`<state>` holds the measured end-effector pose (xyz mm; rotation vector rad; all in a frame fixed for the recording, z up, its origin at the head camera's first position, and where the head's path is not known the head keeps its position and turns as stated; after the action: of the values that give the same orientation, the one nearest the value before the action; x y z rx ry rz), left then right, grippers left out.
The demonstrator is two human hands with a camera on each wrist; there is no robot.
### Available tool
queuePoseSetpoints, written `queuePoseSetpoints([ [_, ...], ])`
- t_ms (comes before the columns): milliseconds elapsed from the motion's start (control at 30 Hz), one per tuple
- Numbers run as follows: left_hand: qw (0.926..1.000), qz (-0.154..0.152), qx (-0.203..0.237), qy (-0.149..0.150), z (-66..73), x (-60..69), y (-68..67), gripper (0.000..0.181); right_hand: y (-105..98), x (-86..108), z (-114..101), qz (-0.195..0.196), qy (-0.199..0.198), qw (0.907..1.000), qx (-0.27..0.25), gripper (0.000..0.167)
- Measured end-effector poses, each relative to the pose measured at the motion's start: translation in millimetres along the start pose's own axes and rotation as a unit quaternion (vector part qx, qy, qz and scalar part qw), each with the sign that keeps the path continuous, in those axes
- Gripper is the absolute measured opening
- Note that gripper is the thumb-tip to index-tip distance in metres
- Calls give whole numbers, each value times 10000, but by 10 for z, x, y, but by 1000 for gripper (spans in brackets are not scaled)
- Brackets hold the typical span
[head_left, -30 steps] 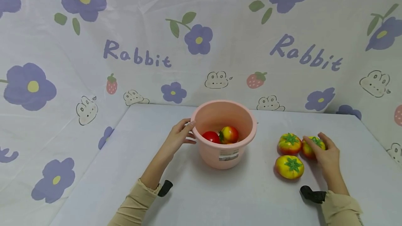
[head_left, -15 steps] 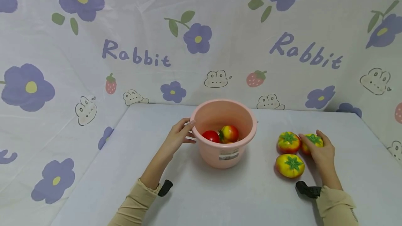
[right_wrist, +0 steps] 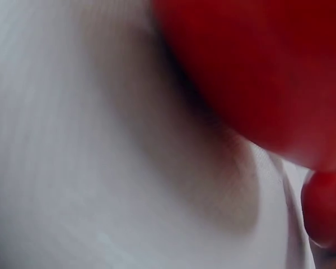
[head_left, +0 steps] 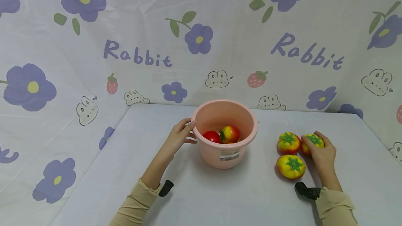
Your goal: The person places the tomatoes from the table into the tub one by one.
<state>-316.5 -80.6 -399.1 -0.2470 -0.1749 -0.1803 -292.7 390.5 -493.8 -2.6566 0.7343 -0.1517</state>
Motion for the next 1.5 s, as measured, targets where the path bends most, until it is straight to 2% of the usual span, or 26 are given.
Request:
queuePoseSetpoints([
  [367, 10000, -7, -20, 50, 10, 7, 3, 48, -22, 8, -162, 54, -175, 9998, -125, 71],
  [967, 10000, 37, -72, -23, 4, 18, 8, 48, -13, 42, -578, 60, -413, 9991, -115, 65],
  [1300, 10000, 3, -53, -7, 4, 7, 7, 48, 141, 86, -936, -118, -682, 9972, -298, 63],
  [1500, 10000, -2, -40, -21, 5, 12, 15, 49, 244, 136, -1225, -236, -1130, 9928, -316, 60],
])
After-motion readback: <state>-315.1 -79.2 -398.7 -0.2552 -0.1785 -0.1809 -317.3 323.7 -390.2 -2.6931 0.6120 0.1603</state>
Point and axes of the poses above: each hand's wrist, its own x-axis away from the middle knuckle, its own y-axis out of the palm, z = x × y, the point moved 7 cm from there along -x, towards the middle knuckle, and after that the axes turned 10 degrees about -y, right-handed, at the moved point
